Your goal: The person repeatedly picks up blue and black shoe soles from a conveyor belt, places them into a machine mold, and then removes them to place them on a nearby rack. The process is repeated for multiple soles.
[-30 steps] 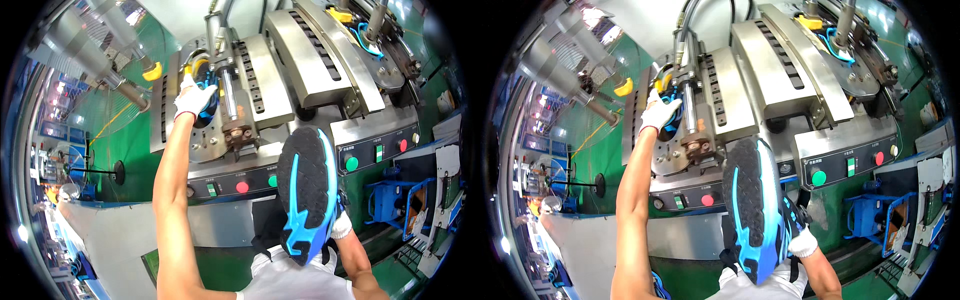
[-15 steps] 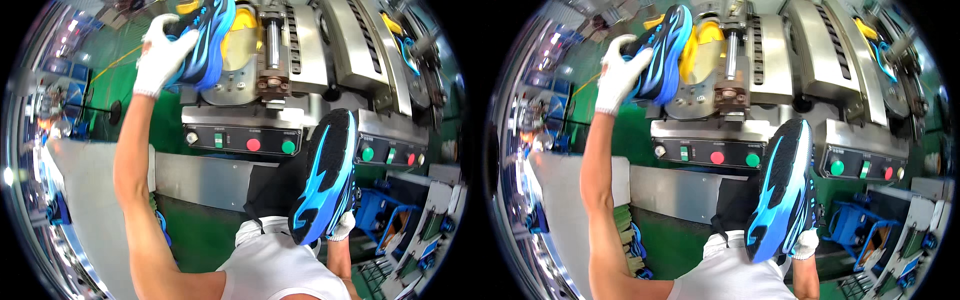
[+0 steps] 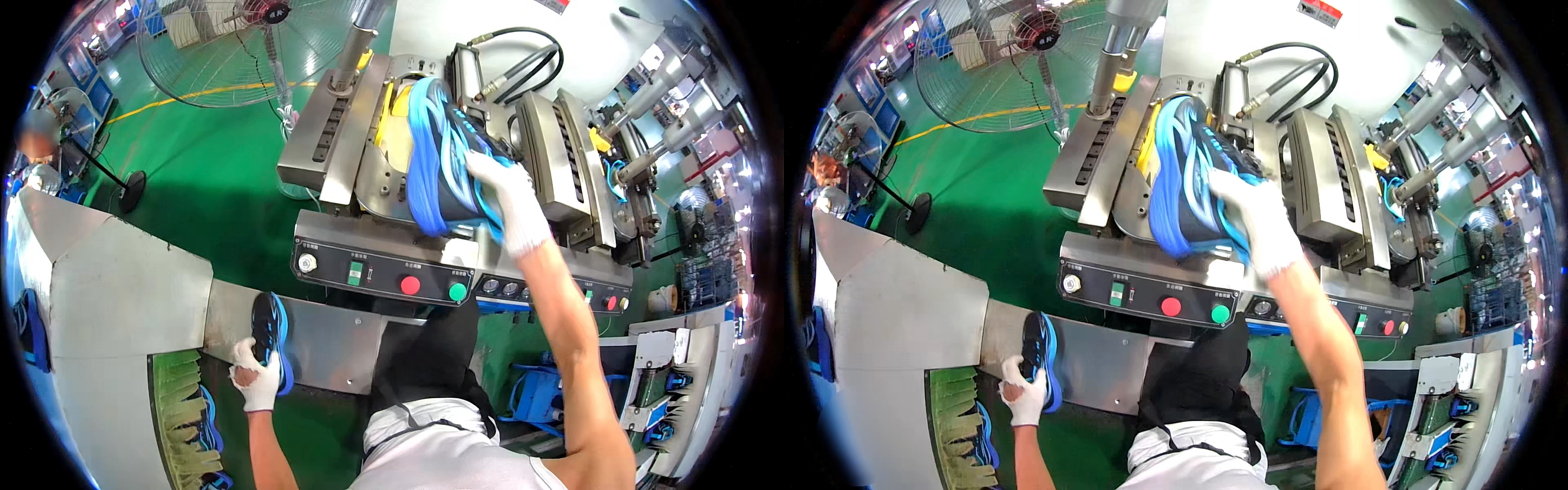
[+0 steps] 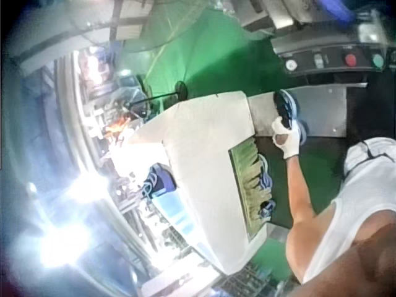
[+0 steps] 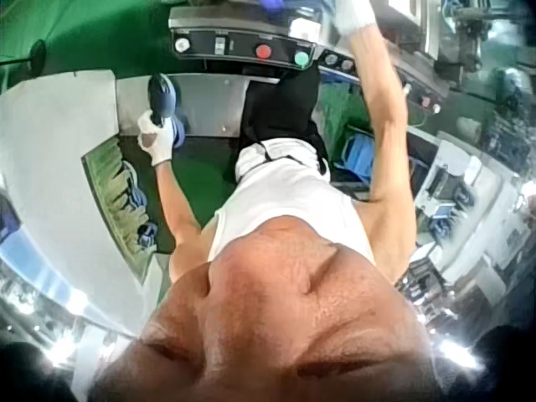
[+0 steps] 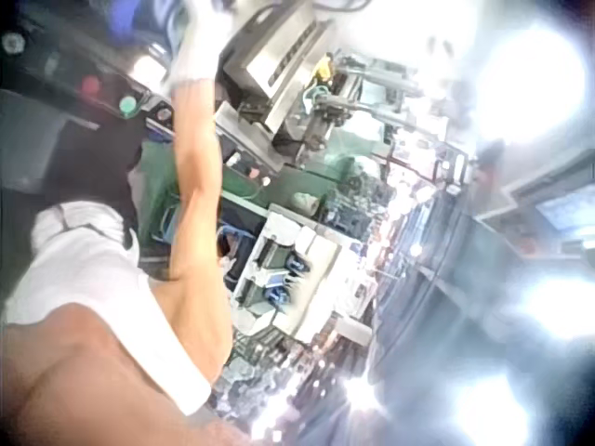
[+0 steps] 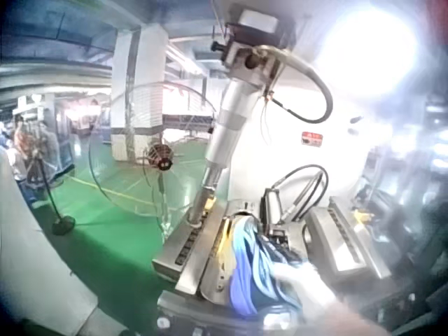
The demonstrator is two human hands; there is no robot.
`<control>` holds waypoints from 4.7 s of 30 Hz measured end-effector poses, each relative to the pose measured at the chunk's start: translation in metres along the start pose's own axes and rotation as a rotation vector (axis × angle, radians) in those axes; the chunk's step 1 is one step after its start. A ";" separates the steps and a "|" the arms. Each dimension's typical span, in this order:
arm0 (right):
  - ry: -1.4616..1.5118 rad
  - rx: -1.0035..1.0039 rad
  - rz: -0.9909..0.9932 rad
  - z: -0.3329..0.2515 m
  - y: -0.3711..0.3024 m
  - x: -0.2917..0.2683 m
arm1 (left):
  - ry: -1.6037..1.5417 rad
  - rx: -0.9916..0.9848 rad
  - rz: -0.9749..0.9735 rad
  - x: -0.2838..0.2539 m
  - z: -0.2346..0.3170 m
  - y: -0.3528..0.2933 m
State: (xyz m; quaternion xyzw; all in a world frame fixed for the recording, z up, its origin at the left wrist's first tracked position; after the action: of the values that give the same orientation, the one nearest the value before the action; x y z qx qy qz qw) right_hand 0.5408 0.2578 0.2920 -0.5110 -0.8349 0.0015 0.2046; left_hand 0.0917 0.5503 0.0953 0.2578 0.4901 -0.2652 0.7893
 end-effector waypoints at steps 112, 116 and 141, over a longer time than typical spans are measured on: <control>-1.147 0.177 -0.061 0.243 -0.243 -0.261 | 0.579 -1.212 0.256 -0.144 -0.334 -0.376; -1.488 0.132 -0.107 0.224 -0.231 -0.279 | 0.367 -1.295 0.093 -0.162 -0.436 -0.444; -1.342 0.145 0.015 0.204 -0.263 -0.221 | -0.079 -0.516 0.035 0.020 -0.087 -0.278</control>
State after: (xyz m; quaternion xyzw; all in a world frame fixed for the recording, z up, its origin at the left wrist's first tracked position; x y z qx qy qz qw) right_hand 0.3330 -0.0141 0.0857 -0.3899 -0.7754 0.3759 -0.3247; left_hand -0.1428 0.4037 0.0023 0.0456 0.5059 -0.1276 0.8519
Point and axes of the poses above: each hand's wrist, its own y-axis towards the middle knuckle, its own x-axis out of the palm, z = x × y, the point moved 9 cm from there along y, towards the middle knuckle, and after that the axes turned 3 degrees about x, right-handed, at the moved point
